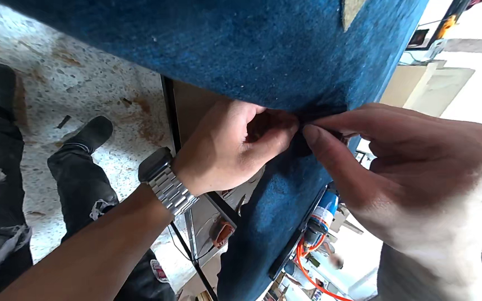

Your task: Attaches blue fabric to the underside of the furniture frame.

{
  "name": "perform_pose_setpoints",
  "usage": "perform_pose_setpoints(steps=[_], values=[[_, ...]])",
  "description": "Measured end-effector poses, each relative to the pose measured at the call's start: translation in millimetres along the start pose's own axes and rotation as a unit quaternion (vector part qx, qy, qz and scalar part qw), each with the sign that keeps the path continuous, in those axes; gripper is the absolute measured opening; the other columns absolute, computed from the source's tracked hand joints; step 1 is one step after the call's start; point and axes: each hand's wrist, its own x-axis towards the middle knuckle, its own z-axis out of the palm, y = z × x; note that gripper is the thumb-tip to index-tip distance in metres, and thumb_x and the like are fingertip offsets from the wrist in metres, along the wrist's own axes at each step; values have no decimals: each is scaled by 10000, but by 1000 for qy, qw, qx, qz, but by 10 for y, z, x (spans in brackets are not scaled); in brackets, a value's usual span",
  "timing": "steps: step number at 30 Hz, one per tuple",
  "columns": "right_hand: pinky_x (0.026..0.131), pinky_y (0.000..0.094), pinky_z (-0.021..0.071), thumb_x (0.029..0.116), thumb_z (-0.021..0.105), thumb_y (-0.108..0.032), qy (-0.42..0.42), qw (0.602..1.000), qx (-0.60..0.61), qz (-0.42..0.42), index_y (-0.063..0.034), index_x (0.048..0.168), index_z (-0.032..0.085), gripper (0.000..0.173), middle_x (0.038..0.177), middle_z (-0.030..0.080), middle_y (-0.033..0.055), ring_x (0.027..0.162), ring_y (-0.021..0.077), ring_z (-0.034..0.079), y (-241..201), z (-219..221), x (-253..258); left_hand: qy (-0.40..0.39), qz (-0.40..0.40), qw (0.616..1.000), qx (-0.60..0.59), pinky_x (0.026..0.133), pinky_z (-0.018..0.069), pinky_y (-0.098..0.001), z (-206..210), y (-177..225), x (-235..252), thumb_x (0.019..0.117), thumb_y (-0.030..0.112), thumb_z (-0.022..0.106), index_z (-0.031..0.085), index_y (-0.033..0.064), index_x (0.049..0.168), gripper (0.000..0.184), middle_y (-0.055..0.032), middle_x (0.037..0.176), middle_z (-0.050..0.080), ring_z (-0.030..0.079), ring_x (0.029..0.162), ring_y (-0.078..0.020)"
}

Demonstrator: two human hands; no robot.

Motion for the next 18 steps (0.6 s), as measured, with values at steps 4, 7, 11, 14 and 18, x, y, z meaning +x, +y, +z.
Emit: perform_pose_setpoints(steps=[4,7,11,14,18], values=[[616,196,566,953,673,-179,-11,999,27,31,-104,1009,759,127,847,714,-64,734,25,668,-21,-9,-1,-24,29,999,11,889,626,-253,-74,-21,68,965,75,697,673,-8,1135,190,-20,1022,737,710,966,-61],[516,163,532,946,691,-189,1,997,36,67,-131,970,766,98,774,702,-94,638,-4,644,-74,8,6,-29,18,999,10,933,616,-256,-124,-33,74,971,94,706,683,0,1161,214,-20,1067,742,709,1016,-63],[478,166,526,941,674,-179,-1,996,48,75,-136,941,761,97,732,683,-98,595,-1,632,-92,14,22,-23,-75,993,-86,619,652,-260,-138,2,6,981,88,698,699,8,1117,158,-41,941,750,724,729,-117],[489,162,529,938,682,-184,-2,996,47,75,-138,946,762,93,745,688,-102,609,-3,637,-83,12,29,1,-127,983,-133,611,641,-293,-71,0,-63,973,87,707,740,8,1075,133,-67,887,748,708,694,-149],[532,166,538,929,689,-189,-4,997,47,67,-140,941,759,86,767,701,-103,644,-4,648,-54,21,31,45,-160,973,-161,669,664,-312,19,7,-81,933,89,756,772,7,1065,156,-88,904,767,734,732,-166]])
